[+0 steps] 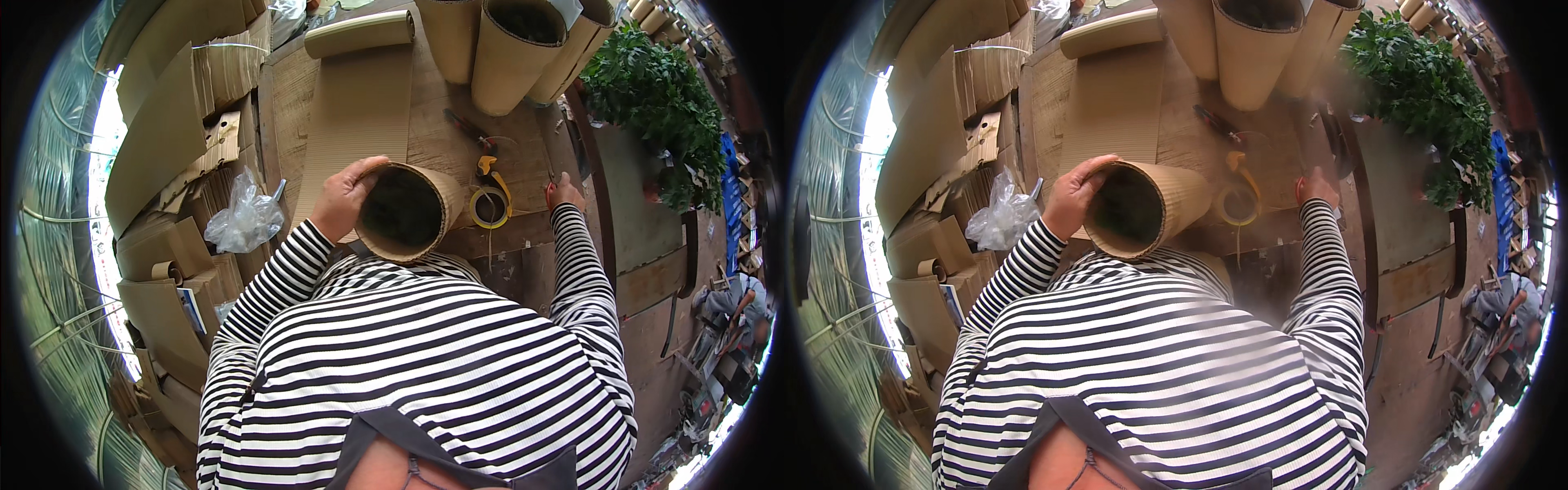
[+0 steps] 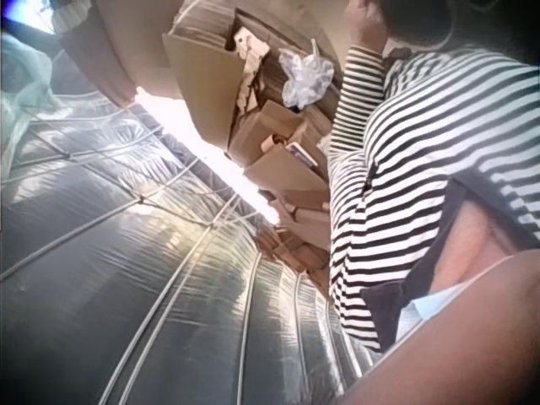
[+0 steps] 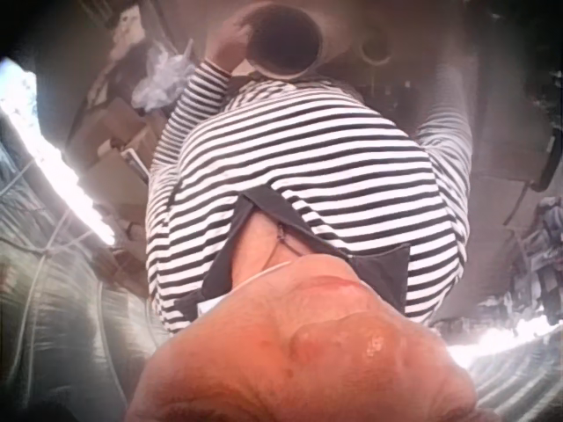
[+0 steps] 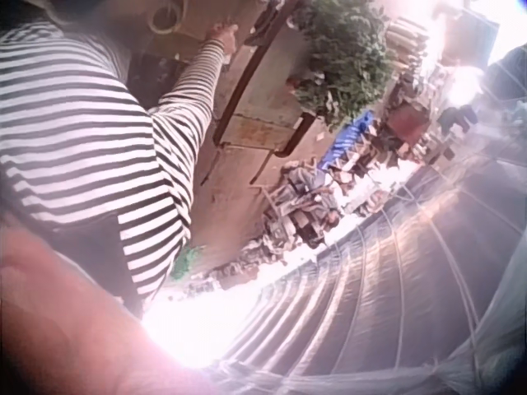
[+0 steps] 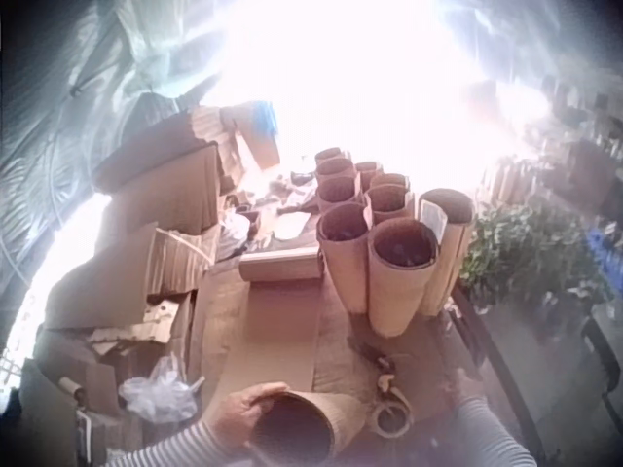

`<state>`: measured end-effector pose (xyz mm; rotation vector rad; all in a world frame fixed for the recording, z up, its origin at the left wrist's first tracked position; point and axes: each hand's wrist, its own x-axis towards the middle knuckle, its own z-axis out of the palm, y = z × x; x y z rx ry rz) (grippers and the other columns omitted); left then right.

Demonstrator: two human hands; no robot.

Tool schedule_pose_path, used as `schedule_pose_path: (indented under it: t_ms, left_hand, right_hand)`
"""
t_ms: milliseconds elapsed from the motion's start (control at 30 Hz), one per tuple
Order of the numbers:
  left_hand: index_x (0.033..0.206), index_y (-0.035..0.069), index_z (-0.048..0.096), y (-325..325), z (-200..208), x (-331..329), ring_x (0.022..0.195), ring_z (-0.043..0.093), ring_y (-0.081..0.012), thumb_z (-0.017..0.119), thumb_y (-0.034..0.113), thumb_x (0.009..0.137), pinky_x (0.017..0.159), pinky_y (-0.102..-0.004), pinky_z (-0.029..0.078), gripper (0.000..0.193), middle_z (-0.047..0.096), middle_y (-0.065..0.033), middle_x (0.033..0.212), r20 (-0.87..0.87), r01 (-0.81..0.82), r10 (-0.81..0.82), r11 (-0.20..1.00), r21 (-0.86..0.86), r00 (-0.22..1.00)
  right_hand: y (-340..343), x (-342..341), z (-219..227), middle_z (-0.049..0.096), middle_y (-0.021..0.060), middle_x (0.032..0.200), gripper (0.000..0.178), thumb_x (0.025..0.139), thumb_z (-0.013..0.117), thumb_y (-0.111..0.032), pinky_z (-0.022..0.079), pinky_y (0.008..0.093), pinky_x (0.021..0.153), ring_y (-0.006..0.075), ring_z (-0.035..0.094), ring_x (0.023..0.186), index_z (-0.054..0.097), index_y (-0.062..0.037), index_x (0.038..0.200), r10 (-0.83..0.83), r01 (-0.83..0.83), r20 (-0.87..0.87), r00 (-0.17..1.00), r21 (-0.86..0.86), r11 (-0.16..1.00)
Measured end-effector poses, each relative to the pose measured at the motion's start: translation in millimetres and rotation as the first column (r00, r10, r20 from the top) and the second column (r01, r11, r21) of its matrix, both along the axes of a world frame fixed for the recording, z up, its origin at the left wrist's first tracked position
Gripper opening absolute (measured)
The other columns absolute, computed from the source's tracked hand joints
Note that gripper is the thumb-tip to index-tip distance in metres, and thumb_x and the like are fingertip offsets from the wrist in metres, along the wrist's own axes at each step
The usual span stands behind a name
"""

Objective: The person rolls a sheet of corrugated cardboard around a cylindrical form to create a tube, secures the seam with tape, and places the finished tube among others. They then insert a small potted plant into a cardboard tube and secure it with tape.

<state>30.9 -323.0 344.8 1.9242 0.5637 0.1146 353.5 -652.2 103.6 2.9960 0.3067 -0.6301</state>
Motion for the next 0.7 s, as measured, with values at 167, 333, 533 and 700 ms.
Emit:
schedule_pose_path:
  t_ms: [167, 333, 533, 700]
  left_hand:
    - [0.131, 0.002, 0.064, -2, 7, -5, 0.118, 0.063, -0.0172, 0.053, -0.001, 0.099, 0.105, -0.0281, 0.046, 0.034, 0.07, -0.0085, 0.123, -0.019, -0.044, 0.044, 0.999, -0.003, 0.999]
    - [0.133, 0.002, 0.062, 2, 4, -8, 0.121, 0.062, -0.0177, 0.052, -0.002, 0.099, 0.107, -0.0289, 0.046, 0.036, 0.069, -0.0084, 0.125, 0.004, -0.066, 0.067, 0.994, -0.089, 0.998]
    - [0.133, 0.002, 0.062, 1, 5, -10, 0.121, 0.061, -0.0181, 0.052, -0.003, 0.099, 0.109, -0.0292, 0.045, 0.036, 0.068, -0.0085, 0.127, -0.002, -0.076, 0.077, 0.992, -0.103, 0.997]
    - [0.133, 0.002, 0.062, 4, 5, -15, 0.121, 0.062, -0.0178, 0.051, -0.003, 0.099, 0.108, -0.0295, 0.045, 0.036, 0.068, -0.0087, 0.127, 0.02, -0.086, 0.088, 0.992, -0.092, 0.996]
  right_hand:
    - [15, -14, -19, 0.061, 0.0122, 0.138, 0.058, 0.091, 0.067, -0.046, 0.041, 0.054, 0.104, 0.0265, 0.059, 0.129, 0.05, -0.0247, 0.142, 0.034, -0.066, -0.18, 0.983, -0.176, 0.982]
    - [60, -24, 53, 0.068, 0.0113, 0.126, 0.035, 0.091, 0.065, -0.036, 0.046, 0.0572, 0.098, 0.0272, 0.065, 0.12, 0.069, -0.0208, 0.123, 0.347, -0.371, -0.16, 0.924, -0.163, 0.914]
    - [95, -113, 23, 0.072, 0.0128, 0.11, 0.03, 0.099, 0.058, -0.035, 0.056, 0.0513, 0.08, 0.0323, 0.071, 0.095, 0.072, -0.0109, 0.11, 0.602, -0.569, -0.368, 0.708, 0.208, 0.796]
    - [93, -149, 5, 0.066, 0.0102, 0.103, 0.016, 0.09, 0.066, -0.022, 0.052, 0.0496, 0.087, 0.0314, 0.064, 0.103, 0.071, -0.0101, 0.099, 0.599, -0.548, -0.098, 0.795, 0.309, 0.777]
